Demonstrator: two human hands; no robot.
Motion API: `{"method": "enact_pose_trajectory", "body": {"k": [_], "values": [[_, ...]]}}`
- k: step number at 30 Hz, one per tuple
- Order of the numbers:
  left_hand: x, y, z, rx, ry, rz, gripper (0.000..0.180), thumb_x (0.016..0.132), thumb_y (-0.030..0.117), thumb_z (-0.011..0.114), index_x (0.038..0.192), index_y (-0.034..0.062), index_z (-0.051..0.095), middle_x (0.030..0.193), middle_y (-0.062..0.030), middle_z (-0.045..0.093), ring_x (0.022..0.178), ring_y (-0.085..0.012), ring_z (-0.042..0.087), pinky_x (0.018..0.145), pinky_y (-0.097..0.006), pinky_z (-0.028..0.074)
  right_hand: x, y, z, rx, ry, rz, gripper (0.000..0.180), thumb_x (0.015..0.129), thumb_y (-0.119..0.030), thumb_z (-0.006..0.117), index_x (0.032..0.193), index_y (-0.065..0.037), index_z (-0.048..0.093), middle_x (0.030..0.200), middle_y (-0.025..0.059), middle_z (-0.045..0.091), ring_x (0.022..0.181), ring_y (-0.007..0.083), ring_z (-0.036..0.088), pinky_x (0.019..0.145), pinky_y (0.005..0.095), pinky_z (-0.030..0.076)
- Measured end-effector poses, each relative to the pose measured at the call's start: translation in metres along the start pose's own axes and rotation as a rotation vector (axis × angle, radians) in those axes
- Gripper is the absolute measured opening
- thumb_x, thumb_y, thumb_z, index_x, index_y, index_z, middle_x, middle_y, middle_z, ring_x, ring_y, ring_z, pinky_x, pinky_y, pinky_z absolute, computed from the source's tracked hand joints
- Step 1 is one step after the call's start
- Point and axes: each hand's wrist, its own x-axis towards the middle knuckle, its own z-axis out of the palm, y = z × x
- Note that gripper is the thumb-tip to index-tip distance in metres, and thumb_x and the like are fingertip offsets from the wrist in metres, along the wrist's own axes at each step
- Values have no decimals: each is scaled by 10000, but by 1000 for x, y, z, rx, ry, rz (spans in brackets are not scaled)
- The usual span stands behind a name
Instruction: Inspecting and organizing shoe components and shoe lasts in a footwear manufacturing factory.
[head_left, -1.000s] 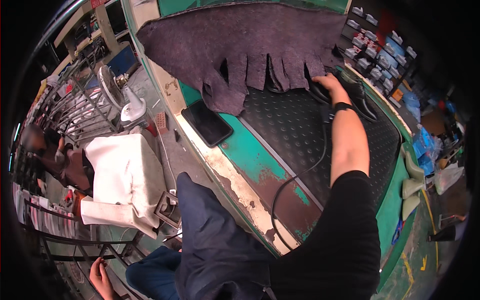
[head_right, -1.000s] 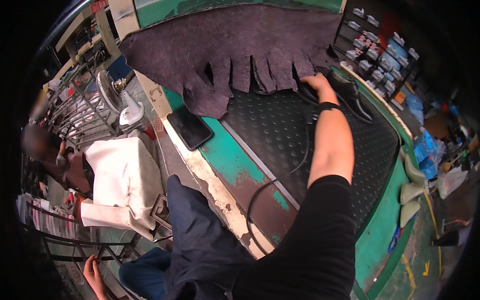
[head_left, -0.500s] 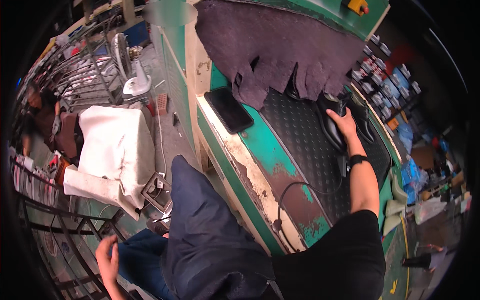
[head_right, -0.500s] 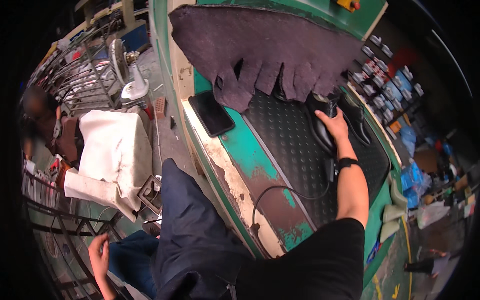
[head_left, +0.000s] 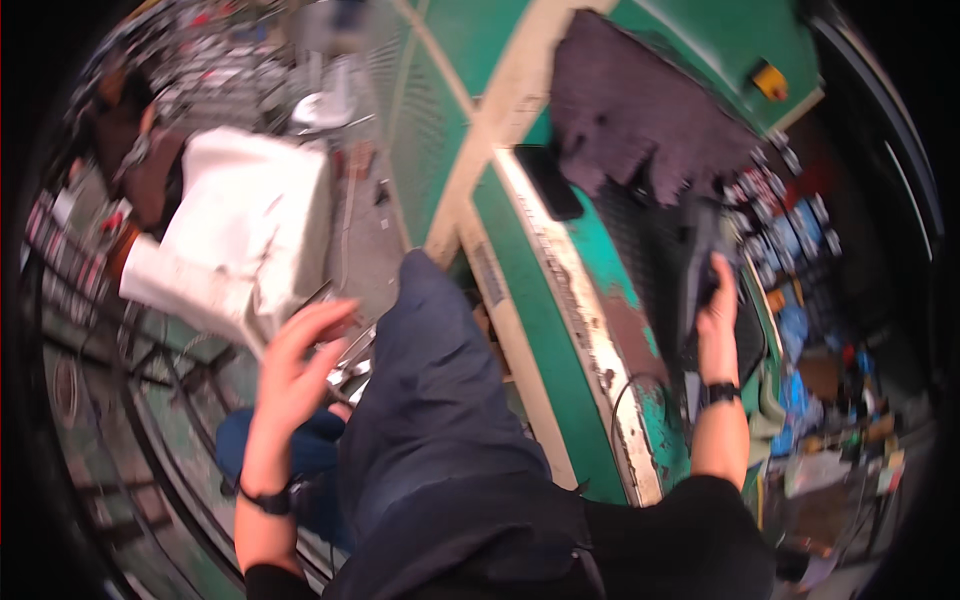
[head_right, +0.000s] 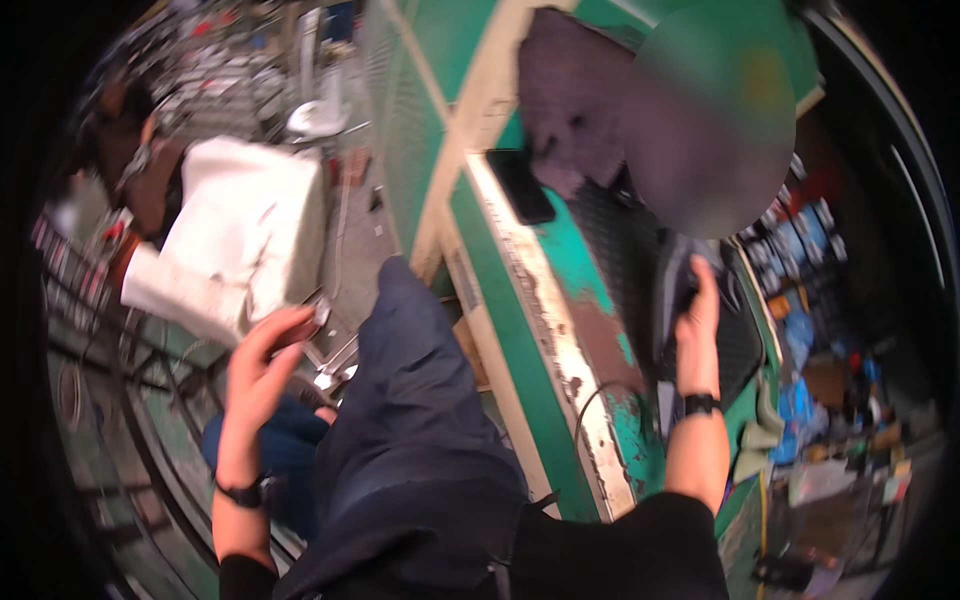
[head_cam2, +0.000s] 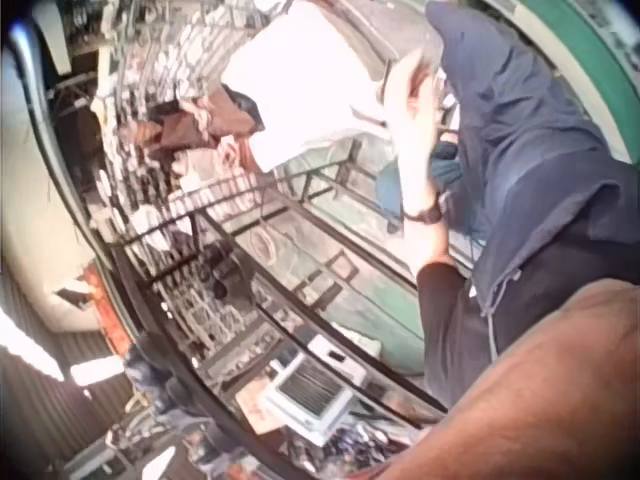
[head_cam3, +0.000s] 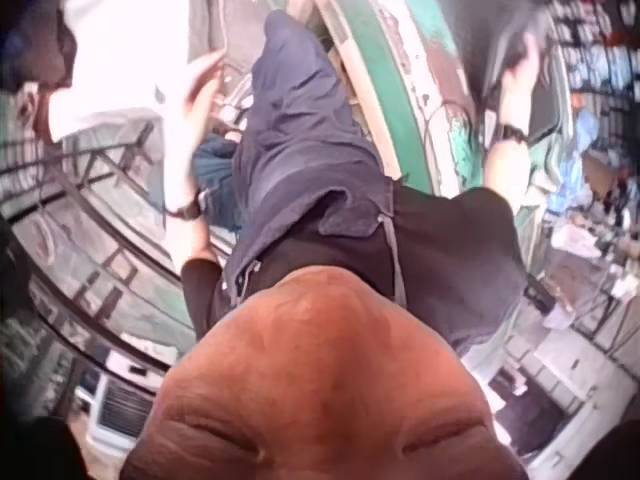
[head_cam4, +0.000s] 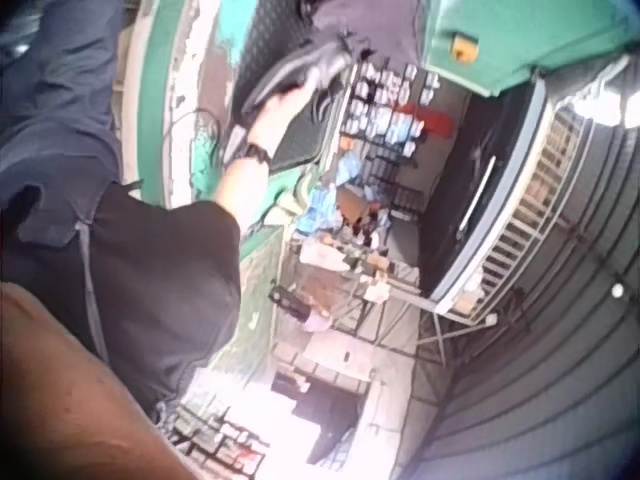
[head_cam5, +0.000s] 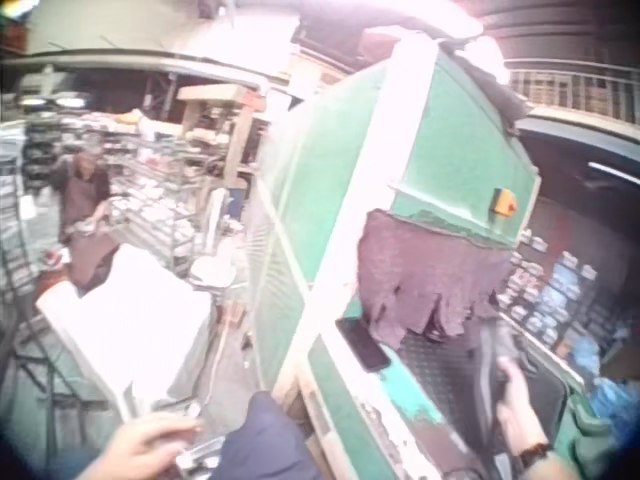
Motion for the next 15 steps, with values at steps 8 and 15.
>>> {"method": "enact_pose_trajectory", "body": {"k": [8, 15], "values": [[15, 40, 79, -752, -435, -16, 898, 932, 345, 636, 1589, 95, 77, 1611, -170, 199, 1469, -269, 252, 1172, -377, 246, -181, 45, 206, 461, -763, 203, 870, 906, -694, 431, 1494, -56, 365, 1534, 244, 339, 1416, 410, 331, 1171, 545, 284], [-81, -63, 56, -1153, 188, -689, 750, 937, 112, 545, 1583, 121, 165, 1482, -140, 426, 1238, -224, 548, 1040, -315, 447, -195, 275, 279, 102, -831, 887, 272, 895, -265, 614, 999, -19, 665, 944, 107, 710, 873, 237, 674, 847, 375, 533]]}}
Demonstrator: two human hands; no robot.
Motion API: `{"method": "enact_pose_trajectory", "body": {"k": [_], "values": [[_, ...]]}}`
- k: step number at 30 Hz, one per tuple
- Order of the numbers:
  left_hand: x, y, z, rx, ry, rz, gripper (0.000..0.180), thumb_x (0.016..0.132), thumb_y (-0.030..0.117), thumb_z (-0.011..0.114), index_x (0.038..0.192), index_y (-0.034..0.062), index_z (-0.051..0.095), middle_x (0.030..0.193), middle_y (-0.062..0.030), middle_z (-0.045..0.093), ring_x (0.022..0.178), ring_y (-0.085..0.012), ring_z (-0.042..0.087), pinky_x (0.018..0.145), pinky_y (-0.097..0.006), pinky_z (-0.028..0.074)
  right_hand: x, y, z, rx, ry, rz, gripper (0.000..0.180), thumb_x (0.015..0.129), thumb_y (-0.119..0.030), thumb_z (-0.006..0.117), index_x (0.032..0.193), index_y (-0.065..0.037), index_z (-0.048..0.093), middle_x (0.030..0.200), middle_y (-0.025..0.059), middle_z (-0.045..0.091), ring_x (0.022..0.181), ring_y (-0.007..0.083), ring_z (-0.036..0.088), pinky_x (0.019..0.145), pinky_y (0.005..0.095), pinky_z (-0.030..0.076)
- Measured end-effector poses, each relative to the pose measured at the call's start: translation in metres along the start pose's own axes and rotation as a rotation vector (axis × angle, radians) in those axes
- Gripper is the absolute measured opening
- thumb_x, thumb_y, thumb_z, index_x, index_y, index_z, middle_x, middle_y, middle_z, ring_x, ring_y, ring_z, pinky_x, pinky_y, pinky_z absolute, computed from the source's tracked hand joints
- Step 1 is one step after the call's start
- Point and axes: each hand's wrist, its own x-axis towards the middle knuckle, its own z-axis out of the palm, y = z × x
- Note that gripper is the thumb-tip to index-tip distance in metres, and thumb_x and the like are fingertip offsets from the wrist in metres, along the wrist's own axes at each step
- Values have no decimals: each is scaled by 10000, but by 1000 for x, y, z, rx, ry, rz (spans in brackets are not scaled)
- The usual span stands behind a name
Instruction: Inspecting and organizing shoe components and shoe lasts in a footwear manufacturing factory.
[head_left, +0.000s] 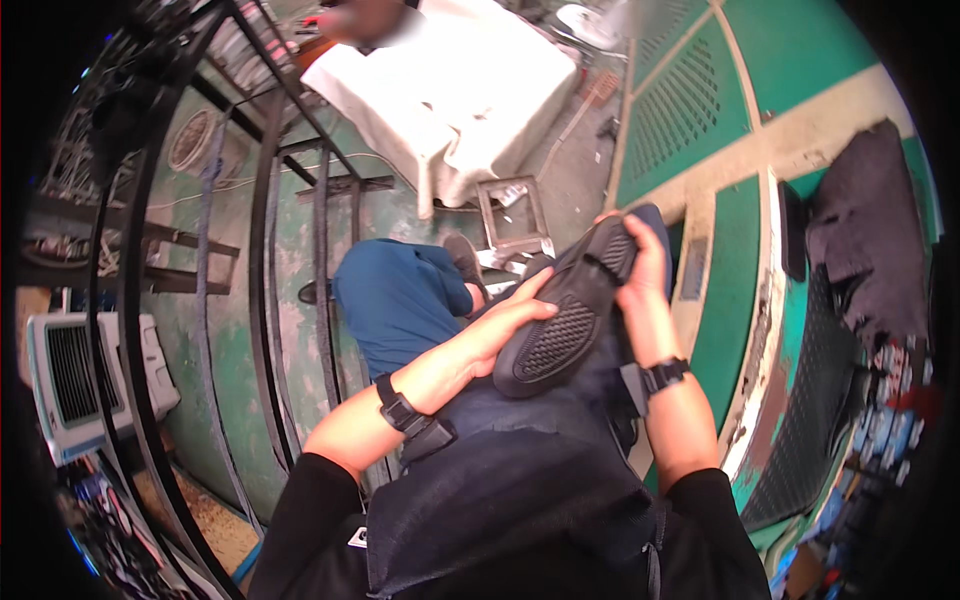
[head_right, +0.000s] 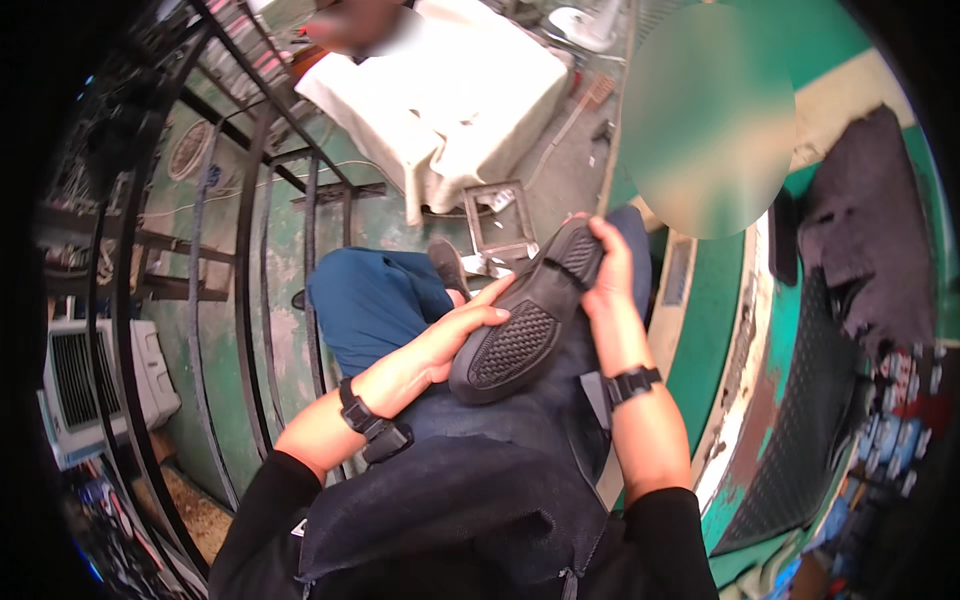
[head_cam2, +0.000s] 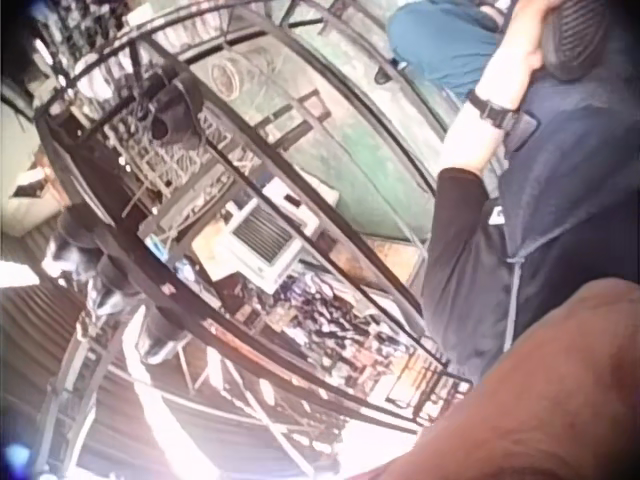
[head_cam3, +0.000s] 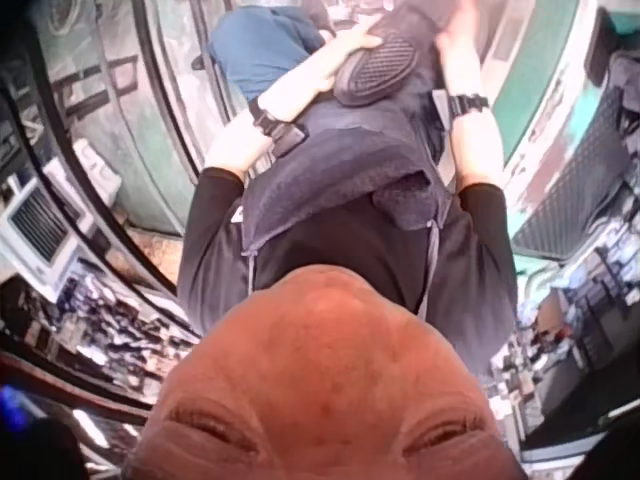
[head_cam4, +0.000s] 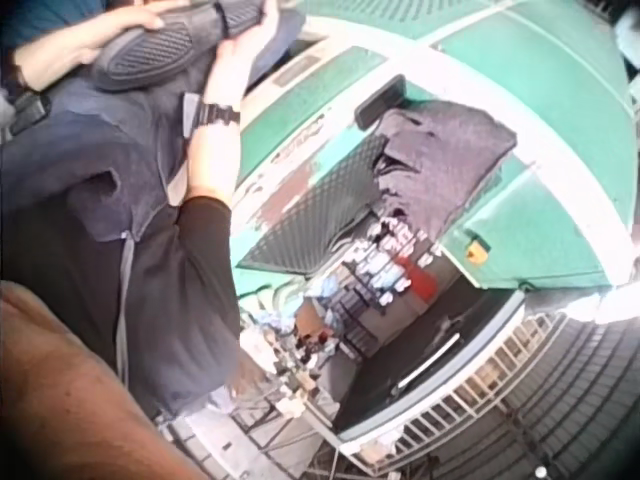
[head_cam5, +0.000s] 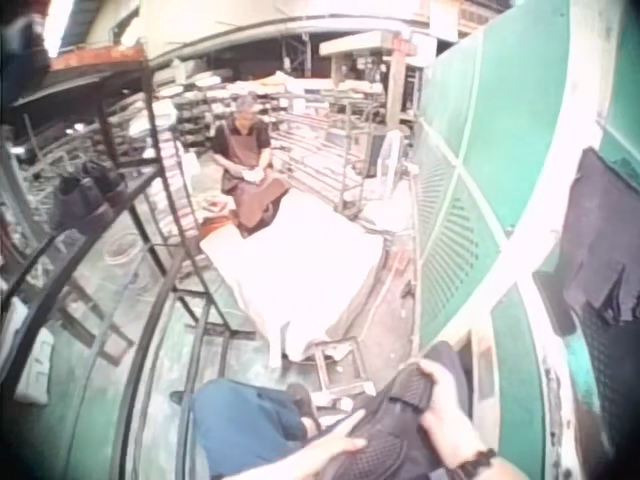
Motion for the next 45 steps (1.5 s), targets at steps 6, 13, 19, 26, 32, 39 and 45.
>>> {"method": "enact_pose_trajectory", "body": {"k": [6, 13, 19, 26, 32, 39, 45], "values": [[-32, -16, -53, -143, 220, -11, 701, 946, 212, 551, 1565, 137, 232, 1514, -90, 388, 1330, -230, 462, 1087, -413, 412, 37, 87, 16, -3, -33, 219, 247, 903, -235, 635, 1045, -35, 671, 953, 71, 700, 888, 208, 667, 860, 361, 528], [35, 31, -56, 396, 391, 38, 709, 974, 534, 469, 1572, 232, 239, 1639, -78, 172, 1502, -324, 96, 1121, -567, 216, 45, 79, 21, -213, -335, 241, 301, 969, -228, 509, 1136, -7, 626, 1024, 94, 674, 972, 202, 647, 911, 337, 508], [93, 42, -71, 353, 569, 157, 653, 956, 531, 501, 1503, 189, 394, 1562, -114, 340, 1418, -311, 328, 1022, -534, 386, 61, 78, 36, -514, -581, 106, 323, 904, -169, 449, 1035, 34, 664, 963, 88, 675, 918, 167, 632, 861, 277, 467], [114, 20, -83, 147, 545, 460, 307, 952, 334, 579, 1004, 56, 698, 974, -47, 686, 880, -126, 633, 779, -283, 496, 54, 97, 30, -458, -611, -178, 360, 914, -246, 471, 941, 62, 656, 991, 118, 674, 925, 194, 620, 858, 294, 451], [96, 12, -84, 247, 486, 621, 284, 978, 243, 515, 1026, 32, 700, 965, -67, 688, 918, -135, 631, 821, -287, 490, 23, 82, 55, -590, -666, -423, 387, 932, -275, 513, 917, 86, 652, 1071, 176, 669, 1032, 246, 617, 946, 350, 438], [91, 11, -80, 640, 498, 826, 322, 986, 244, 475, 1040, 19, 699, 915, -72, 689, 888, -155, 631, 845, -290, 480, 20, 79, 50, -620, -677, -480, 334, 917, -224, 534, 938, 87, 655, 1097, 188, 674, 1056, 268, 620, 974, 360, 435], [84, 19, -78, 339, 349, 605, 365, 1003, 277, 469, 1222, 46, 648, 1206, -65, 651, 1114, -143, 577, 993, -277, 415, 34, 82, 55, -645, -660, -491, 457, 975, -305, 420, 939, 70, 679, 954, 139, 689, 883, 213, 636, 844, 314, 482]]}}
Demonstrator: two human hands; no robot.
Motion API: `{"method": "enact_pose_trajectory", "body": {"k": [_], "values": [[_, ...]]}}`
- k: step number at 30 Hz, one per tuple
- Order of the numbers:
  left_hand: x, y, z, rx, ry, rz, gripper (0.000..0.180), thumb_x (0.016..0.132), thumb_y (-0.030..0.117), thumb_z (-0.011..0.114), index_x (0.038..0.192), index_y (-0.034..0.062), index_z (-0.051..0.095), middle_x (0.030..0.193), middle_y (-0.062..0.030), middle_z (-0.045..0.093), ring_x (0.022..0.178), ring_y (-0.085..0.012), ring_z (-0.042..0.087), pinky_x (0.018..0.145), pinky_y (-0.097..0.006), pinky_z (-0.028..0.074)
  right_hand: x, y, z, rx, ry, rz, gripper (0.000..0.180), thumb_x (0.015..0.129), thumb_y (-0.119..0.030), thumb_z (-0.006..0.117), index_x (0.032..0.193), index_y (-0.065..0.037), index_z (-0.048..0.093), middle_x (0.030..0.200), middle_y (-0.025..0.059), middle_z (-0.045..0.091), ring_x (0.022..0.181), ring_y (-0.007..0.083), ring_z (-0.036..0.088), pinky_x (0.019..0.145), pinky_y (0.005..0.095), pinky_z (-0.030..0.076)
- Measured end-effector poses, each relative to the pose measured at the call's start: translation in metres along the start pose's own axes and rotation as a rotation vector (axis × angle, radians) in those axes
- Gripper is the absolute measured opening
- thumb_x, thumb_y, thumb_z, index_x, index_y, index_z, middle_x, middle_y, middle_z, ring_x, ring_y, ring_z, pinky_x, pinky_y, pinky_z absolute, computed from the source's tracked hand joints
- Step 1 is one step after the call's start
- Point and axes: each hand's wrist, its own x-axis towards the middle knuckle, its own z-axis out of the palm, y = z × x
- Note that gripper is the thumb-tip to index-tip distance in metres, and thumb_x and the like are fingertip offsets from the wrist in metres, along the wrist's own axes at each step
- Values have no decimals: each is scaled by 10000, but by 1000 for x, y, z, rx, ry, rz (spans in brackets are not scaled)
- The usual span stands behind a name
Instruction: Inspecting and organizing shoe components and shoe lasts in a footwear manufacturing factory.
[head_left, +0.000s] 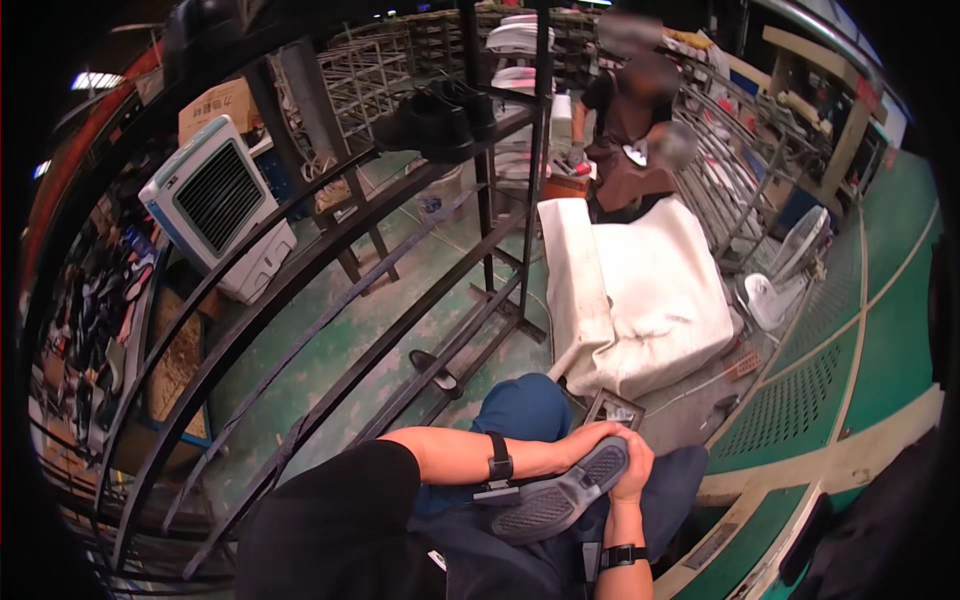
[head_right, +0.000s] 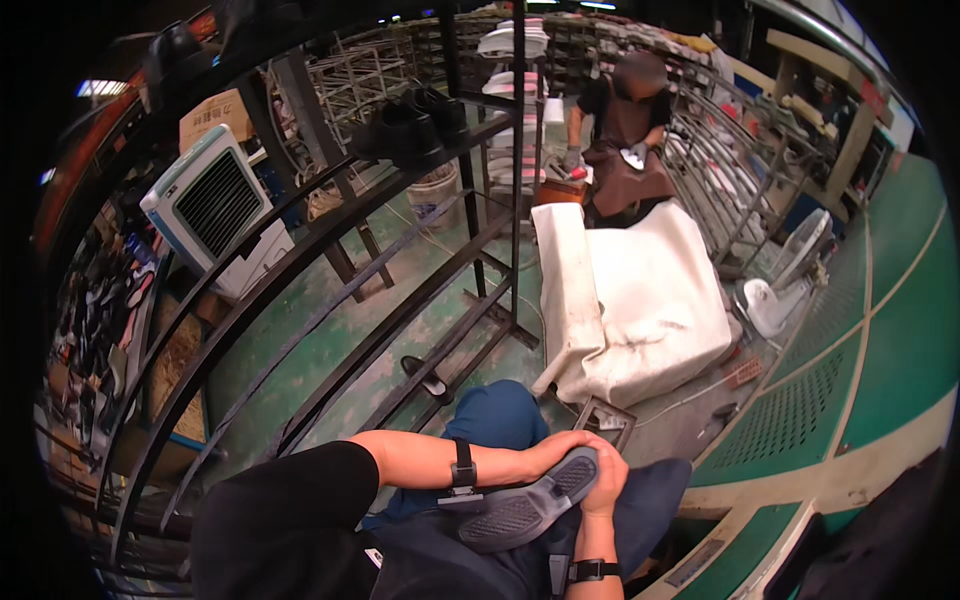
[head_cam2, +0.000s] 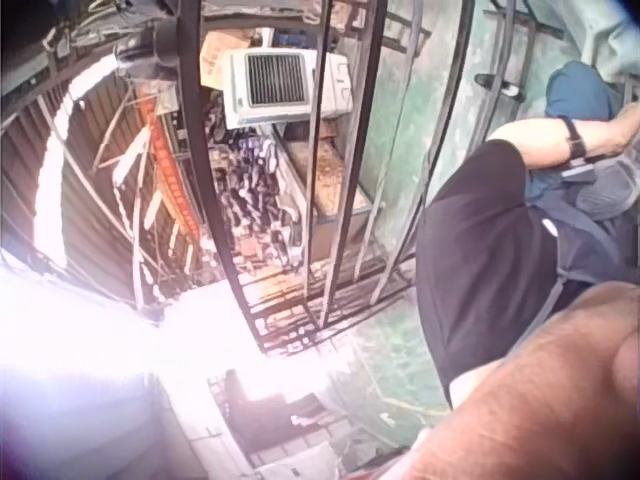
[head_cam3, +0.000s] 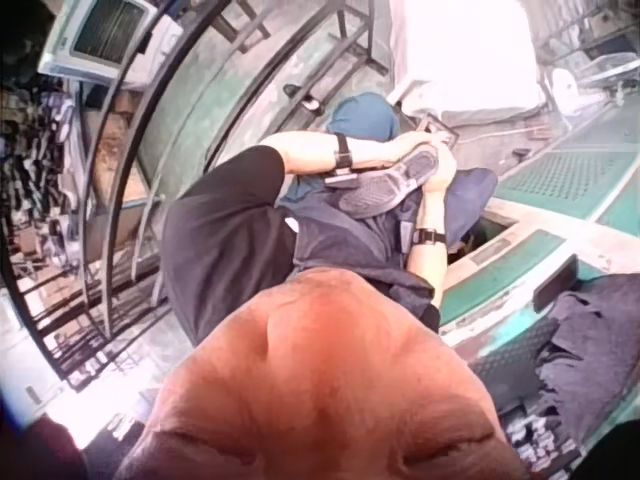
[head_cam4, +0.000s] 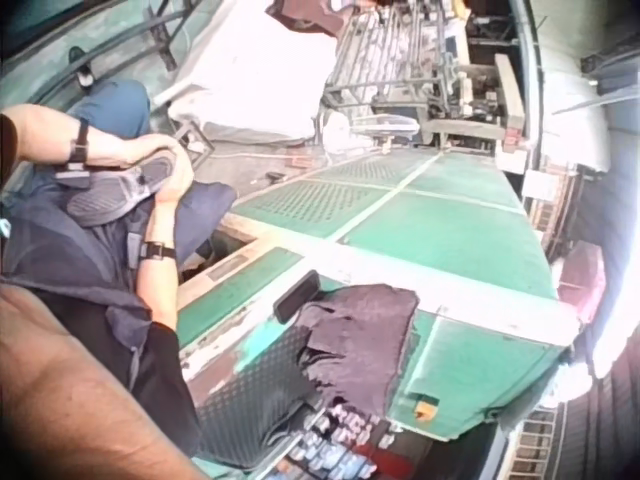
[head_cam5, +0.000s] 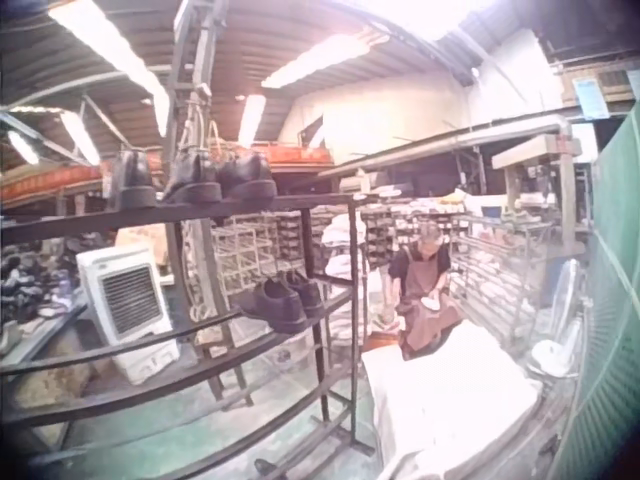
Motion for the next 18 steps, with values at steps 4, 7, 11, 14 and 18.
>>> {"method": "enact_pose_trajectory", "body": {"k": [4, 7, 11, 14, 18], "values": [[-15, 11, -8, -314, -192, -99, 490, 1026, 279, 418, 1460, 51, 429, 1507, -61, 415, 1402, -166, 365, 1176, -332, 242, 18, 19, -21, 526, 232, 302, 529, 1012, -377, 370, 928, 49, 673, 843, 144, 696, 770, 245, 672, 775, 324, 535], [-30, 5, -11, -454, -328, 71, 540, 1042, 342, 330, 1454, 4, 420, 1531, -86, 397, 1434, -187, 334, 1195, -356, 242, 29, 22, -20, 635, 260, 508, 576, 1009, -438, 349, 928, 35, 666, 837, 151, 690, 781, 264, 673, 785, 340, 541], [-40, 6, -11, -657, -396, 142, 586, 1049, 380, 262, 1313, -52, 556, 1459, -169, 476, 1400, -236, 385, 1187, -382, 264, 27, 22, -10, 532, 455, 569, 608, 998, -489, 343, 937, 22, 667, 878, 171, 689, 822, 289, 668, 802, 375, 541], [-52, 9, -3, -545, -321, 261, 616, 1033, 424, 259, 1289, -42, 571, 1439, -193, 491, 1382, -284, 402, 1177, -426, 277, 20, 16, -6, 519, 465, 518, 599, 994, -489, 349, 947, 16, 668, 905, 169, 685, 891, 295, 652, 858, 386, 523], [-77, 37, 13, -536, -82, 325, 673, 1007, 512, 294, 1388, -7, 491, 1502, -128, 443, 1397, -235, 387, 1175, -385, 256, 20, -19, 7, 671, 403, 451, 639, 994, -510, 309, 1000, 11, 679, 973, 155, 696, 910, 278, 652, 879, 359, 510]]}}
